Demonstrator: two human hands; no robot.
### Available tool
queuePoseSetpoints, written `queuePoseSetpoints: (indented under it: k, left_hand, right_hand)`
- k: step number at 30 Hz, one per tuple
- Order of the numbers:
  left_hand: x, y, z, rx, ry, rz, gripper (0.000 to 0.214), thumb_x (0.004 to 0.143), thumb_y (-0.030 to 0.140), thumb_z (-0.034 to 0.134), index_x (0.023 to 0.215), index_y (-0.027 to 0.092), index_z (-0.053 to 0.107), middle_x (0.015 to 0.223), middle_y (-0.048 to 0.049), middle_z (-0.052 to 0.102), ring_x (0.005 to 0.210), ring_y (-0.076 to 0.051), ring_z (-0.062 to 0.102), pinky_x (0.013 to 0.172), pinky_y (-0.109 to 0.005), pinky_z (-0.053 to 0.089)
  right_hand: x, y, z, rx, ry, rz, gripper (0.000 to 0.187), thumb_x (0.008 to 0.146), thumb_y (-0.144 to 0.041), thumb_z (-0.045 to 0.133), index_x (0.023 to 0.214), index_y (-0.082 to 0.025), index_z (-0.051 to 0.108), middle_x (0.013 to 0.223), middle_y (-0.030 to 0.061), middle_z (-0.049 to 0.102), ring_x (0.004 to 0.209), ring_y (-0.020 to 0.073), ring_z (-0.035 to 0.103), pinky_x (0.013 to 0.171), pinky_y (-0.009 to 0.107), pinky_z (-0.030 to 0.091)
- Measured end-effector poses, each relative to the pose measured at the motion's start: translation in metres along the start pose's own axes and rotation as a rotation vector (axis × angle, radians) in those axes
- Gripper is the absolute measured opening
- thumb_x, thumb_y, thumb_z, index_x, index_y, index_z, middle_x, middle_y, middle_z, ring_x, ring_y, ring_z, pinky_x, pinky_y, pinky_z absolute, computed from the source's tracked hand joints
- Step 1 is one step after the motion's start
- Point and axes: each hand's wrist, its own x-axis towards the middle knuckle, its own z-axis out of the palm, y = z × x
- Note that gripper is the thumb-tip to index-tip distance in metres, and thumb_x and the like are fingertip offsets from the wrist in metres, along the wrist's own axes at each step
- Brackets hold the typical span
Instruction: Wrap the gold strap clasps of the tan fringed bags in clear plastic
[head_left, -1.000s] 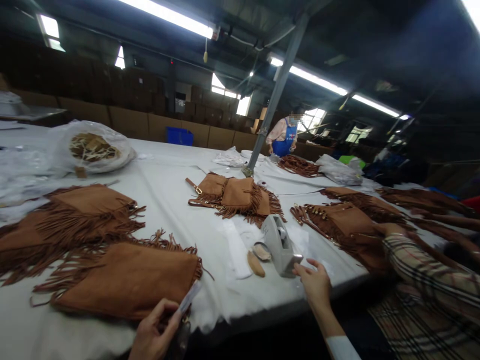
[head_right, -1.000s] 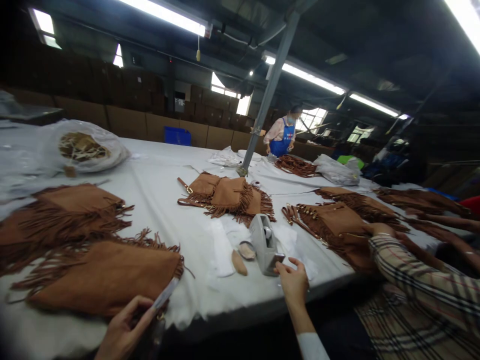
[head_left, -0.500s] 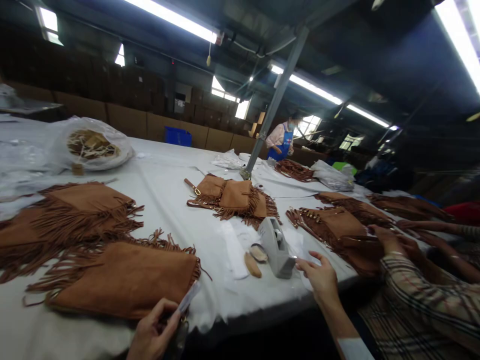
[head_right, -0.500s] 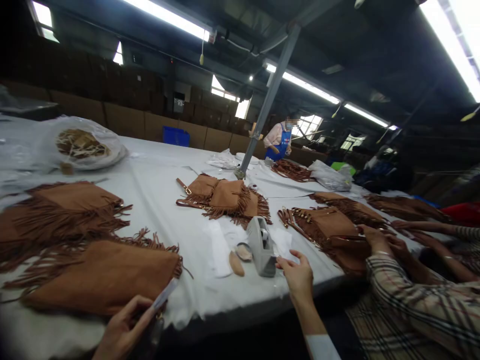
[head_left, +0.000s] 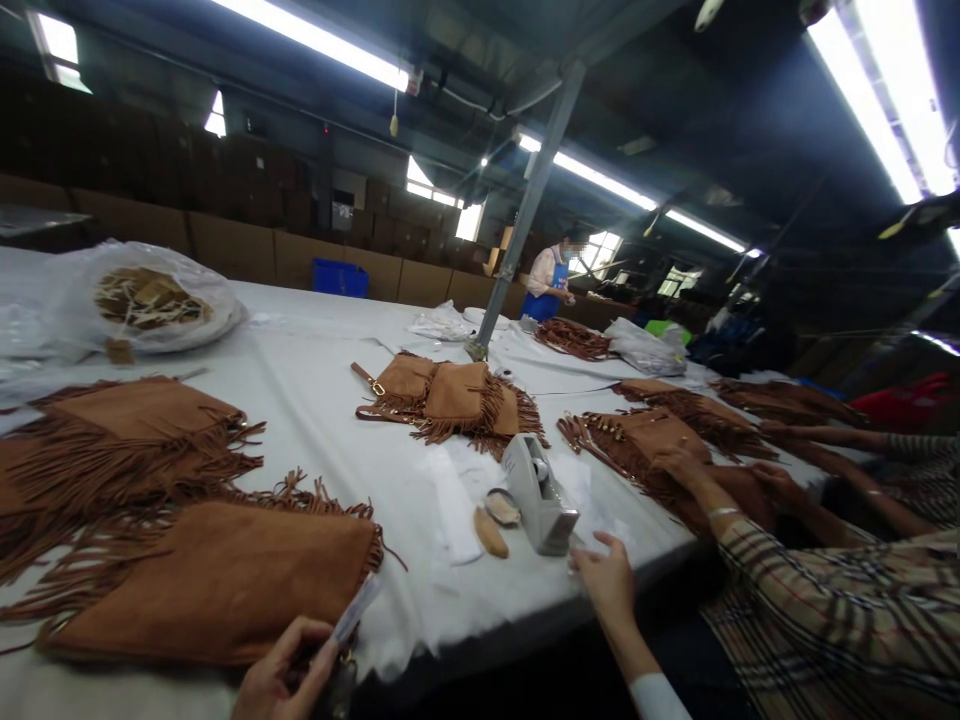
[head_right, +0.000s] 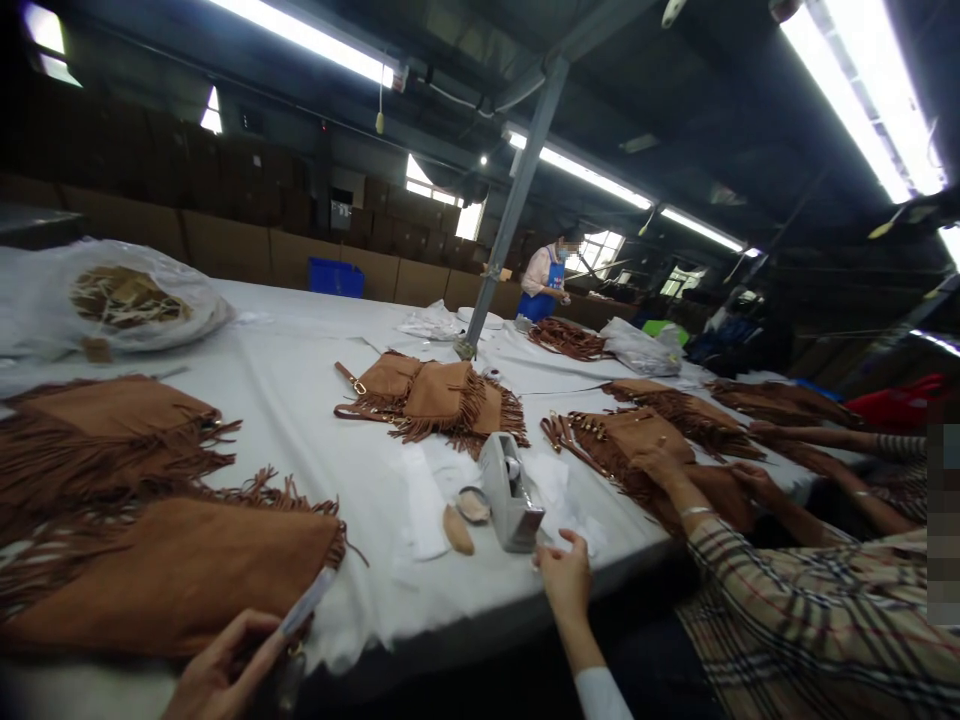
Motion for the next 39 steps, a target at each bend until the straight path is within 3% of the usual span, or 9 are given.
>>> queuePoseSetpoints:
  k: [3,5,9,12,17,23,28,32,39]
  left_hand:
    - [-0.003,0.016,-0.001,0.003,0.062,0.038,0.027,0.079,0.049,0.057,0.078,0.023,0.064,0.067,-0.0023,0.067,0.063,-0.020,0.063,0.054,-0.025,0.049]
    - [-0.003,0.027,-0.002,0.031,0.024,0.053,0.028,0.080,0.048,0.057,0.079,0.021,0.063,0.067,-0.0011,0.065,0.061,-0.017,0.061,0.055,-0.024,0.047]
    - [0.000,0.037,-0.003,0.084,0.081,0.073,0.029,0.083,0.045,0.054,0.081,0.017,0.062,0.068,-0.0013,0.065,0.060,-0.014,0.058,0.056,-0.022,0.045]
    - [-0.002,0.036,-0.002,0.110,0.085,0.080,0.028,0.085,0.042,0.054,0.083,0.017,0.063,0.069,-0.0015,0.065,0.058,-0.013,0.057,0.055,-0.021,0.043]
    - [-0.005,0.040,0.000,0.096,0.083,0.105,0.026,0.086,0.041,0.052,0.085,0.017,0.062,0.067,-0.0008,0.065,0.056,-0.013,0.057,0.053,-0.021,0.043]
    - [-0.004,0.041,-0.002,0.121,0.090,0.145,0.025,0.087,0.039,0.051,0.083,0.017,0.062,0.071,-0.0029,0.068,0.058,-0.014,0.059,0.055,-0.021,0.044]
    - [-0.003,0.039,-0.001,0.114,0.079,0.148,0.023,0.087,0.038,0.049,0.084,0.018,0.060,0.072,-0.0032,0.068,0.058,-0.014,0.061,0.054,-0.021,0.044]
    - [-0.004,0.036,0.002,0.066,0.152,0.159,0.016,0.086,0.036,0.051,0.089,0.020,0.053,0.073,-0.0017,0.066,0.058,-0.014,0.061,0.053,-0.021,0.045]
    - [-0.003,0.028,0.003,0.112,0.158,0.317,0.016,0.089,0.032,0.046,0.092,0.021,0.057,0.077,-0.0022,0.065,0.068,-0.015,0.061,0.065,-0.024,0.048]
  right_hand:
    - [-0.019,0.007,-0.004,-0.102,-0.041,0.036,0.051,0.052,-0.040,0.066,0.096,-0.019,0.051,0.054,0.0036,0.067,0.064,0.0308,0.066,0.066,0.040,0.047]
    - [-0.040,0.000,0.002,-0.076,-0.118,0.038,0.056,0.054,-0.043,0.066,0.102,-0.020,0.048,0.059,0.0030,0.068,0.066,0.0300,0.067,0.070,0.040,0.047]
    - [-0.106,-0.051,0.031,0.210,-0.532,-0.044,0.059,0.064,-0.047,0.066,0.111,-0.022,0.041,0.068,-0.0009,0.068,0.063,0.0221,0.066,0.072,0.035,0.048]
    - [-0.163,-0.098,0.054,0.423,-0.827,-0.109,0.054,0.071,-0.044,0.066,0.112,-0.023,0.038,0.064,-0.0051,0.063,0.058,0.0163,0.059,0.064,0.029,0.046]
    - [-0.219,-0.132,0.090,0.590,-1.088,-0.085,0.047,0.073,-0.035,0.068,0.109,-0.022,0.039,0.063,-0.0061,0.061,0.055,0.0128,0.055,0.057,0.025,0.043]
    - [-0.227,-0.131,0.116,0.495,-1.041,-0.035,0.038,0.069,-0.029,0.066,0.099,-0.021,0.045,0.056,-0.0060,0.062,0.053,0.0153,0.058,0.054,0.026,0.044]
    - [-0.225,-0.130,0.120,0.405,-0.991,-0.007,0.035,0.065,-0.031,0.068,0.092,-0.022,0.047,0.053,-0.0055,0.063,0.050,0.0166,0.059,0.052,0.026,0.044]
    - [-0.225,-0.130,0.123,0.413,-0.977,0.031,0.038,0.062,-0.033,0.069,0.090,-0.023,0.046,0.056,-0.0044,0.066,0.052,0.0181,0.062,0.052,0.027,0.044]
    - [-0.228,-0.127,0.126,0.453,-0.914,0.036,0.051,0.061,-0.034,0.071,0.102,-0.022,0.044,0.061,-0.0033,0.068,0.058,0.0196,0.065,0.056,0.028,0.048]
